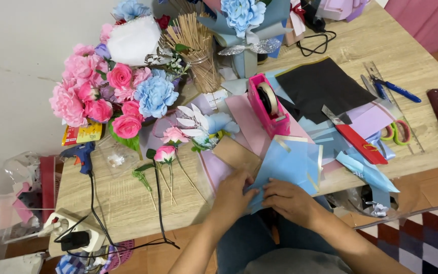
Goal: The person uses a utility knife to cut a piece of blue paper and then folds it around a small bouquet of artificial flowers. They secure the paper with tape and then wrap the arrangement in a larger sheet of pink paper.
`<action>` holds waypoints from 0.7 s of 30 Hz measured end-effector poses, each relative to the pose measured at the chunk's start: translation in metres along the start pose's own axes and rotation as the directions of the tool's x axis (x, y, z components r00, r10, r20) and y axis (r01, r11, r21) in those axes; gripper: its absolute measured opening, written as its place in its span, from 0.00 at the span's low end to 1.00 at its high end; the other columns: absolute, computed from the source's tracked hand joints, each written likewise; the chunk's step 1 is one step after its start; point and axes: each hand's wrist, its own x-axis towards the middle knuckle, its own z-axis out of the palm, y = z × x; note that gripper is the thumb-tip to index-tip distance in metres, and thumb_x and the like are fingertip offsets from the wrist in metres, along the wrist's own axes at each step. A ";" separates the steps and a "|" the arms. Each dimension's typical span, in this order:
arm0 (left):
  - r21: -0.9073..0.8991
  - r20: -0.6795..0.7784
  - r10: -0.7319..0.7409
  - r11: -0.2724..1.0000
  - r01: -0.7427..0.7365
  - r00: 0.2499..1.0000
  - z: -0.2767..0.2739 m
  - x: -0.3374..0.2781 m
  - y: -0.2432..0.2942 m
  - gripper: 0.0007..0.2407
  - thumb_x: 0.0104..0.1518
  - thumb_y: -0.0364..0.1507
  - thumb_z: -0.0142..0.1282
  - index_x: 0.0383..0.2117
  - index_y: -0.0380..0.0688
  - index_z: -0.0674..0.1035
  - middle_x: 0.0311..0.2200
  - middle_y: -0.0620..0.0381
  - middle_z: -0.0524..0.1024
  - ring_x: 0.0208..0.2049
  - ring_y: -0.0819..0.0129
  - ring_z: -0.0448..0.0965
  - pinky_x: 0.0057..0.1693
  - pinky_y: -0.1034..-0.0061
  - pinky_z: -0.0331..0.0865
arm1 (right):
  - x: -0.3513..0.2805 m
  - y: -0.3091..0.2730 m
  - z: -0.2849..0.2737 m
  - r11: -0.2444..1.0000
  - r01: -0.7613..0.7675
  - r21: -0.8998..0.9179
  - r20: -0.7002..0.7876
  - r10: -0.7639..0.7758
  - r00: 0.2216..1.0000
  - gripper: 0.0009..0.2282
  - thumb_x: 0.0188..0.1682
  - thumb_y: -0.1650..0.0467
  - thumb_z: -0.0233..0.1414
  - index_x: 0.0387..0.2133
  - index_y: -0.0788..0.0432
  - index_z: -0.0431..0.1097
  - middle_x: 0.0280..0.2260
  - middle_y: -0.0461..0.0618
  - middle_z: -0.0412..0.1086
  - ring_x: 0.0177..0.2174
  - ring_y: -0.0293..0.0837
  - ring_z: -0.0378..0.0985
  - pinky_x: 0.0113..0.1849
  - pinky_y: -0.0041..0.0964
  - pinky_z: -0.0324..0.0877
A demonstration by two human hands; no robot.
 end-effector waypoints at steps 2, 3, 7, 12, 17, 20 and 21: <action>-0.093 0.057 -0.118 0.988 0.123 0.991 0.000 -0.011 0.014 0.11 0.51 0.26 0.63 0.36 0.48 0.72 0.32 0.55 0.78 0.34 0.61 0.78 0.42 0.66 0.68 | 0.003 -0.008 -0.006 0.995 -0.003 -0.100 -0.022 0.001 1.000 0.04 0.50 0.74 0.56 0.36 0.55 0.77 0.40 0.47 0.75 0.48 0.51 0.76 0.58 0.56 0.64; -0.179 0.123 -0.227 0.952 0.247 0.966 0.000 -0.016 0.022 0.12 0.55 0.25 0.59 0.43 0.47 0.71 0.34 0.53 0.79 0.38 0.61 0.80 0.45 0.68 0.70 | 0.004 -0.012 -0.010 0.980 -0.008 -0.201 -0.041 0.000 0.999 0.04 0.51 0.72 0.56 0.35 0.49 0.77 0.40 0.41 0.76 0.49 0.49 0.77 0.57 0.55 0.62; -0.315 0.068 -0.234 0.917 0.243 0.970 -0.003 -0.038 0.032 0.17 0.59 0.29 0.55 0.55 0.52 0.74 0.33 0.60 0.73 0.35 0.68 0.74 0.45 0.75 0.69 | -0.007 -0.028 -0.024 0.957 -0.087 -0.277 -0.111 0.058 0.992 0.06 0.49 0.66 0.59 0.39 0.46 0.77 0.48 0.42 0.75 0.55 0.51 0.73 0.61 0.58 0.57; -0.766 -0.215 -0.239 0.643 -0.012 0.947 0.025 -0.065 0.031 0.05 0.62 0.27 0.57 0.40 0.39 0.78 0.31 0.60 0.74 0.37 0.74 0.73 0.46 0.80 0.67 | -0.032 -0.049 -0.031 0.947 -0.322 0.017 -0.596 0.268 0.757 0.31 0.45 0.68 0.60 0.63 0.59 0.55 0.67 0.63 0.51 0.69 0.59 0.54 0.69 0.56 0.54; -0.804 -0.280 -0.269 0.591 -0.072 0.922 0.062 -0.072 0.040 0.06 0.60 0.28 0.62 0.33 0.43 0.75 0.27 0.63 0.69 0.30 0.76 0.68 0.39 0.80 0.63 | -0.031 -0.061 -0.017 0.609 -0.260 0.749 -0.362 0.706 0.609 0.37 0.46 0.71 0.55 0.69 0.60 0.43 0.59 0.56 0.58 0.53 0.48 0.67 0.52 0.44 0.66; -0.813 -0.242 -0.207 0.577 -0.081 0.948 0.077 -0.078 0.053 0.07 0.60 0.29 0.62 0.37 0.42 0.77 0.30 0.59 0.77 0.31 0.74 0.75 0.39 0.78 0.69 | -0.017 -0.073 -0.012 0.320 -0.275 0.907 -0.154 0.858 0.489 0.36 0.44 0.76 0.57 0.68 0.59 0.49 0.47 0.53 0.69 0.47 0.45 0.72 0.49 0.43 0.67; -0.785 -0.201 -0.166 0.616 -0.058 0.966 0.078 -0.080 0.059 0.08 0.61 0.32 0.61 0.40 0.43 0.78 0.32 0.57 0.80 0.32 0.73 0.78 0.38 0.76 0.71 | -0.009 -0.079 -0.014 0.211 -0.324 0.922 -0.100 0.940 0.327 0.31 0.42 0.80 0.58 0.62 0.61 0.60 0.43 0.57 0.75 0.44 0.48 0.76 0.47 0.43 0.70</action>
